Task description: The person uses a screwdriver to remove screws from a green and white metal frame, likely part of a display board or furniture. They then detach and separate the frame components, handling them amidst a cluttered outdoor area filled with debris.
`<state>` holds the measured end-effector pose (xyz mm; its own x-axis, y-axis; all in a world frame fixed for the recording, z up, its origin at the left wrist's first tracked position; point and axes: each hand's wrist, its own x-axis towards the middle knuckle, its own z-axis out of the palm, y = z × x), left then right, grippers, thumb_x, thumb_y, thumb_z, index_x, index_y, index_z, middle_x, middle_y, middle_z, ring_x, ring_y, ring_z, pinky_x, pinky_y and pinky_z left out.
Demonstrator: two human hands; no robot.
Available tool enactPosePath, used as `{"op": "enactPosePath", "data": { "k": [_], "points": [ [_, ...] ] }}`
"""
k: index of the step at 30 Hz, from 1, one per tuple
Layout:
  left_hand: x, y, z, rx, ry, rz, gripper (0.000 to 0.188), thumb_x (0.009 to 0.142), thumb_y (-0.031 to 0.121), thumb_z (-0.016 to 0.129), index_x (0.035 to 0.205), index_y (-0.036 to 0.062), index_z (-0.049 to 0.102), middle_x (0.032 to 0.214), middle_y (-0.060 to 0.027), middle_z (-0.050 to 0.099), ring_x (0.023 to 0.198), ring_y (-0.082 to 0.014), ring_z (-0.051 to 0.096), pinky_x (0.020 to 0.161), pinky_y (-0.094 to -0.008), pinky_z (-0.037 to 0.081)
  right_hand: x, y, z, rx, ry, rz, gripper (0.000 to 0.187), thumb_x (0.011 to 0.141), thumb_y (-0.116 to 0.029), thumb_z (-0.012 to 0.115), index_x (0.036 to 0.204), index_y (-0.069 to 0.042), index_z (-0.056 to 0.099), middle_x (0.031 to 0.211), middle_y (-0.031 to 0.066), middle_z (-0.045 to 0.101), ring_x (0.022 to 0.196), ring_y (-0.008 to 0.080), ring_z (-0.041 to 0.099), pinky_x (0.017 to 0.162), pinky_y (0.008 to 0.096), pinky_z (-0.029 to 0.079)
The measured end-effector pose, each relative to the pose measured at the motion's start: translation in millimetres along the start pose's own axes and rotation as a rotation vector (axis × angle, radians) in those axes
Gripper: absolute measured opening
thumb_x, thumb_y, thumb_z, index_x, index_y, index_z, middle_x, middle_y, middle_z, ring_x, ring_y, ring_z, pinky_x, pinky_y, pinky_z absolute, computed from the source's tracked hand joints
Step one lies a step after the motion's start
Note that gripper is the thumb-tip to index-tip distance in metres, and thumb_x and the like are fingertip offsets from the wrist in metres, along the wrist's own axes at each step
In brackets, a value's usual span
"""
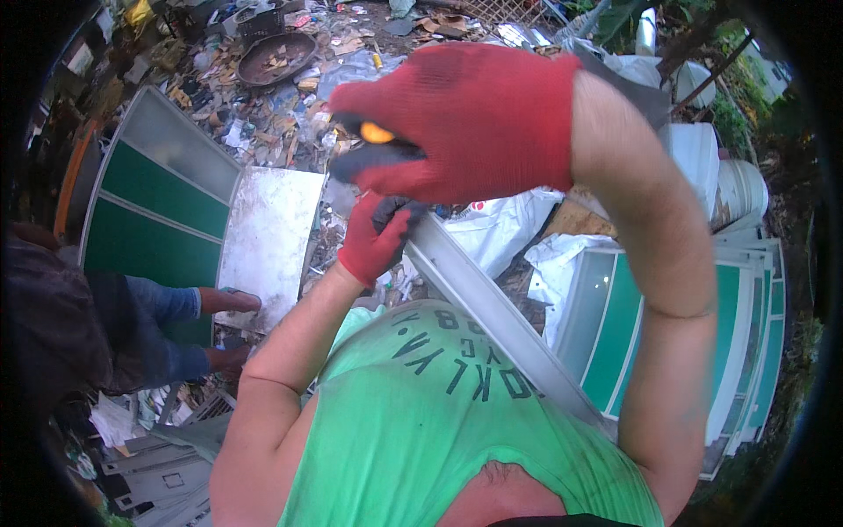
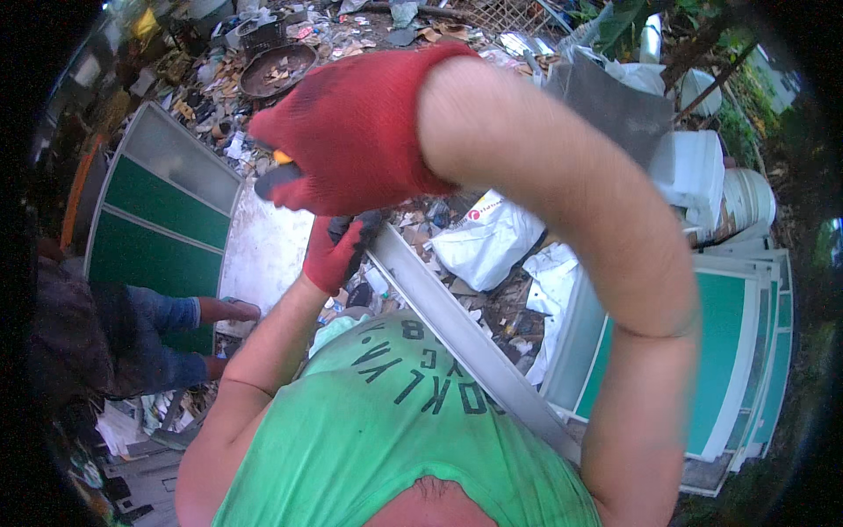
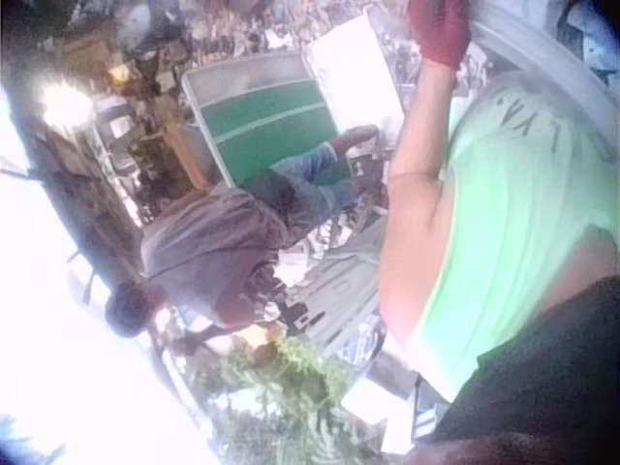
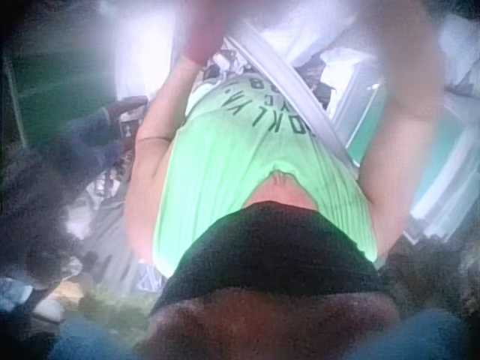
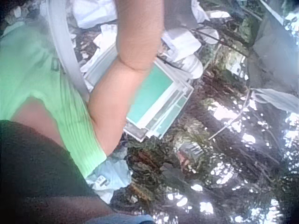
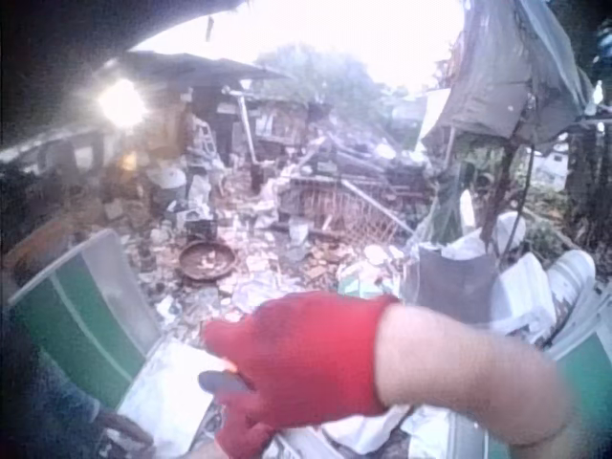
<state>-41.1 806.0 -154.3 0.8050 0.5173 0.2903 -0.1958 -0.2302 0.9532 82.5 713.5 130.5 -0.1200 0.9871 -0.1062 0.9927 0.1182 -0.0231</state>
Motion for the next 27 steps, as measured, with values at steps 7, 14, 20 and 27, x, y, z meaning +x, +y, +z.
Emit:
{"op": "enactPosePath", "data": {
  "k": [7, 14, 20, 27],
  "points": [
    [12, 25, -14, -0.11, -0.19, -0.001, 0.025, 0.099, 0.014, 0.055, 0.117, 0.0006, 0.066, 0.105, -0.0096, 0.067, 0.097, -0.0203, 0.063, 0.089, -0.0338, 0.048, 6, -5, -22, -0.017, -0.193, -0.137, 0.054, 0.077, -0.008, 0.066, 0.131, -0.007, 0.057, 0.12, 0.0202, 0.066, 0.115, 0.038, 0.063, 0.096, 0.043, 0.053],
    [22, 35, -24, -0.152, -0.299, 0.066, 0.023, 0.098, 0.016, 0.06, 0.113, 0.0014, 0.068, 0.102, -0.0071, 0.067, 0.09, -0.0156, 0.061, 0.081, -0.0328, 0.05, -8, -3, -68, -0.134, -0.22, -0.375, 0.039, 0.086, -0.037, 0.071, 0.104, -0.002, 0.068, 0.1, 0.0189, 0.071, 0.09, 0.0299, 0.069, 0.077, 0.0408, 0.055],
    [18, 41, -48, 0.013, -0.148, -0.134, 0.023, 0.091, 0.016, 0.068, 0.11, 0.0022, 0.068, 0.088, -0.0014, 0.069, 0.076, -0.0117, 0.061, 0.069, -0.0296, 0.049, 39, 7, -12, -0.048, -0.223, -0.43, 0.063, 0.084, -0.042, 0.072, 0.134, -0.006, 0.059, 0.133, 0.0213, 0.061, 0.112, 0.0328, 0.067, 0.094, 0.0451, 0.053],
    [31, 36, -43, -0.135, -0.1, -0.071, 0.039, 0.082, 0.009, 0.076, 0.118, -0.0001, 0.063, 0.106, -0.0043, 0.071, 0.092, -0.0128, 0.066, 0.083, -0.0305, 0.053, 9, 12, 20, 0.109, 0.349, -0.01, 0.079, 0.081, -0.047, 0.075, 0.141, -0.002, 0.048, 0.121, 0.0261, 0.066, 0.111, 0.0392, 0.066, 0.097, 0.0441, 0.053]
  ]
}}
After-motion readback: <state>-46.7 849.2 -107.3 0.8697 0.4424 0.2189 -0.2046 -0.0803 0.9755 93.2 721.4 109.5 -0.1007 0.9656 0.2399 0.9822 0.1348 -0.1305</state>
